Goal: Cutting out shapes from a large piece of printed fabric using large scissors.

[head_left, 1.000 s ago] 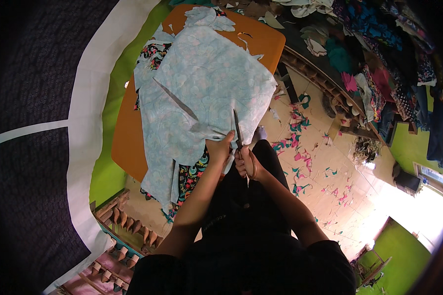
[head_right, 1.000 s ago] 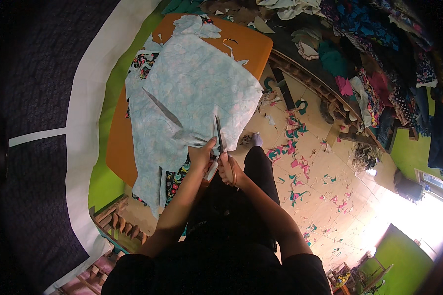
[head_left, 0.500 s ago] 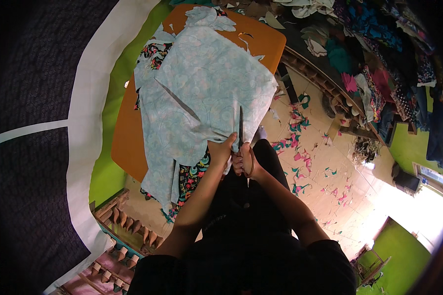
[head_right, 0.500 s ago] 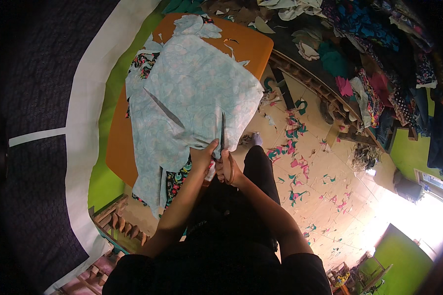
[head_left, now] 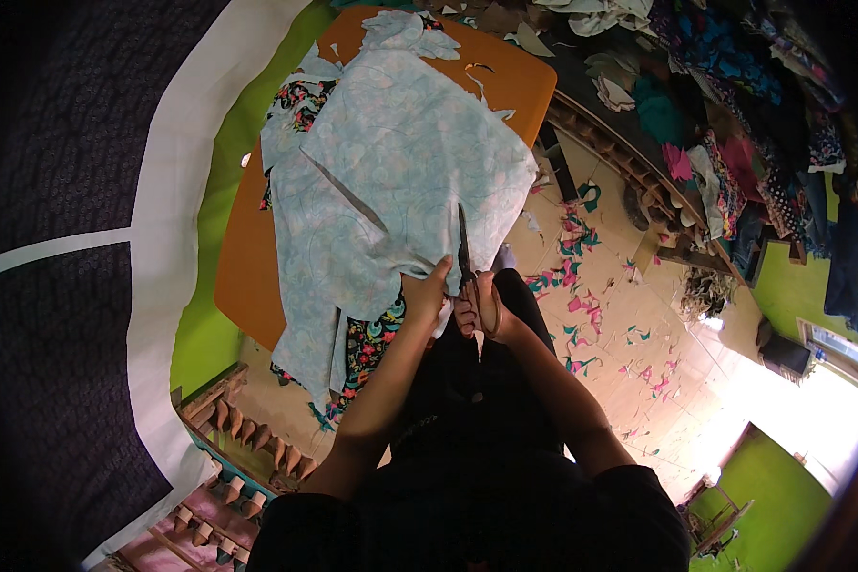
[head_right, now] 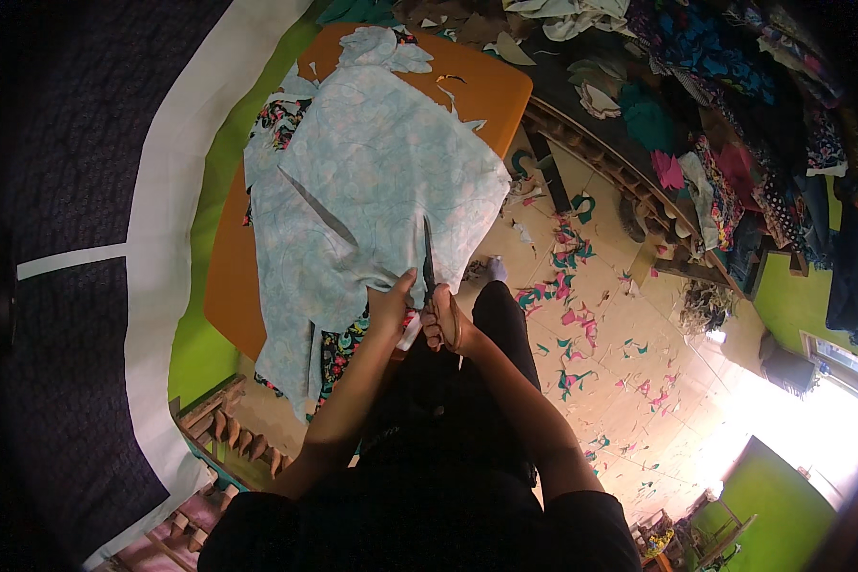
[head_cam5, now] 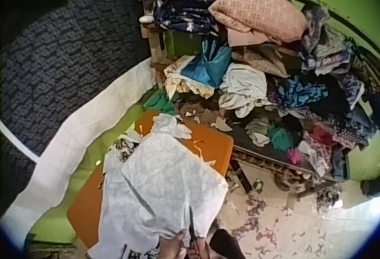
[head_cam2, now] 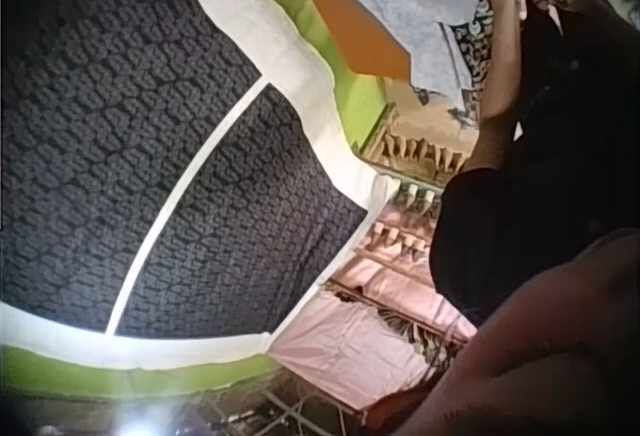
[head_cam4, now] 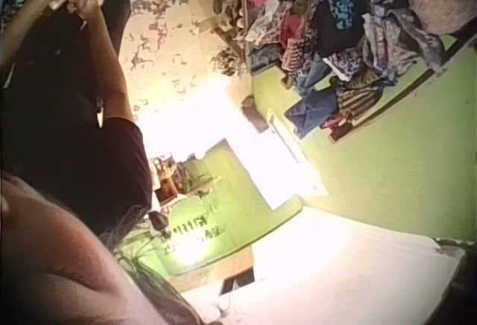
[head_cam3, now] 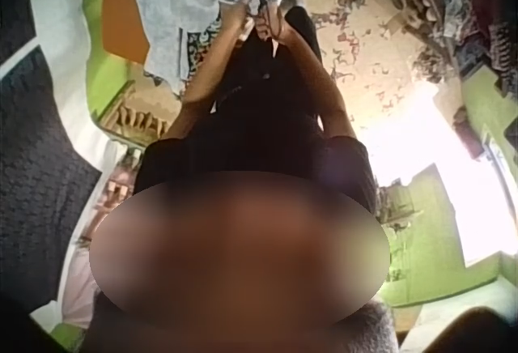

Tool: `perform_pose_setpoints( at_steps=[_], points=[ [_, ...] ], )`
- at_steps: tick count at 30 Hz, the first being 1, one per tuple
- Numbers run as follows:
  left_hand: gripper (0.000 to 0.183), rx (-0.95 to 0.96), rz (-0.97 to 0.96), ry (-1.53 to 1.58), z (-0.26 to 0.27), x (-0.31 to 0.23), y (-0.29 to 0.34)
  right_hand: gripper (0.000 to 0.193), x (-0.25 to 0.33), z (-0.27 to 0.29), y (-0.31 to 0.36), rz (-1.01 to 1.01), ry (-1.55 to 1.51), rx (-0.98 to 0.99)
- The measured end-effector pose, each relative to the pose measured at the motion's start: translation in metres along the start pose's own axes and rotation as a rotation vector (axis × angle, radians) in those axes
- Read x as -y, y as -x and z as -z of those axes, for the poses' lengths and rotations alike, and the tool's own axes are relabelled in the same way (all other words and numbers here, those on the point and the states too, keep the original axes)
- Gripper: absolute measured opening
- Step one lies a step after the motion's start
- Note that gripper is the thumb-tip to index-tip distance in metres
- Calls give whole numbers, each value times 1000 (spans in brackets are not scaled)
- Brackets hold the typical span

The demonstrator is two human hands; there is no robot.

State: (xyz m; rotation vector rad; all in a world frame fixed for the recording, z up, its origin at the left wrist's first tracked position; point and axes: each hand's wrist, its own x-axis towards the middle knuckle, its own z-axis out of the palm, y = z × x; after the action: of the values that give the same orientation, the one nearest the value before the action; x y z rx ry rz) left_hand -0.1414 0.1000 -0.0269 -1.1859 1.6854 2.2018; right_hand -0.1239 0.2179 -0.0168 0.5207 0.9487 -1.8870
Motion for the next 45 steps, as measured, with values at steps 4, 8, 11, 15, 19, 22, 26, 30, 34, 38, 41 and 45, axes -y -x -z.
perform_pose_setpoints(
  at_steps=[4,8,11,15,19,22,26,30,34,38,41,45],
  points=[
    [42,65,102,99,-4,-9,4,68,-3,5,-1,-32,-4,37],
    [36,81,53,85,-9,-9,-9,69,0,1,1,-44,-42,37],
    [34,105,3,-6,-13,-16,-13,69,-6,9,0,0,-40,80],
    [31,114,-50,-69,-8,-19,-20,69,-4,-4,4,-17,-9,7],
    [31,175,-160,-88,-3,-10,-24,70,-9,-10,5,-47,-57,14],
    [38,205,-251,-117,-4,-7,-22,70,-11,-11,0,-31,-81,3],
    [47,216,-177,-118,-5,-9,-20,65,-11,-6,-8,-16,-102,1],
    [49,156,-149,-146,-6,-10,-16,60,-15,-6,-12,-7,-122,-19],
    [48,180,-97,-194,-2,-12,-17,56,-18,-1,-11,-34,-97,3],
    [48,259,-70,-77,6,0,-25,68,-13,-12,-9,-13,-42,-31],
    [49,255,-189,-147,9,4,-28,68,-6,-17,-8,11,36,-75],
    [51,212,-164,-163,2,-13,-16,68,-7,-5,-10,-67,-57,19]
  ],
)
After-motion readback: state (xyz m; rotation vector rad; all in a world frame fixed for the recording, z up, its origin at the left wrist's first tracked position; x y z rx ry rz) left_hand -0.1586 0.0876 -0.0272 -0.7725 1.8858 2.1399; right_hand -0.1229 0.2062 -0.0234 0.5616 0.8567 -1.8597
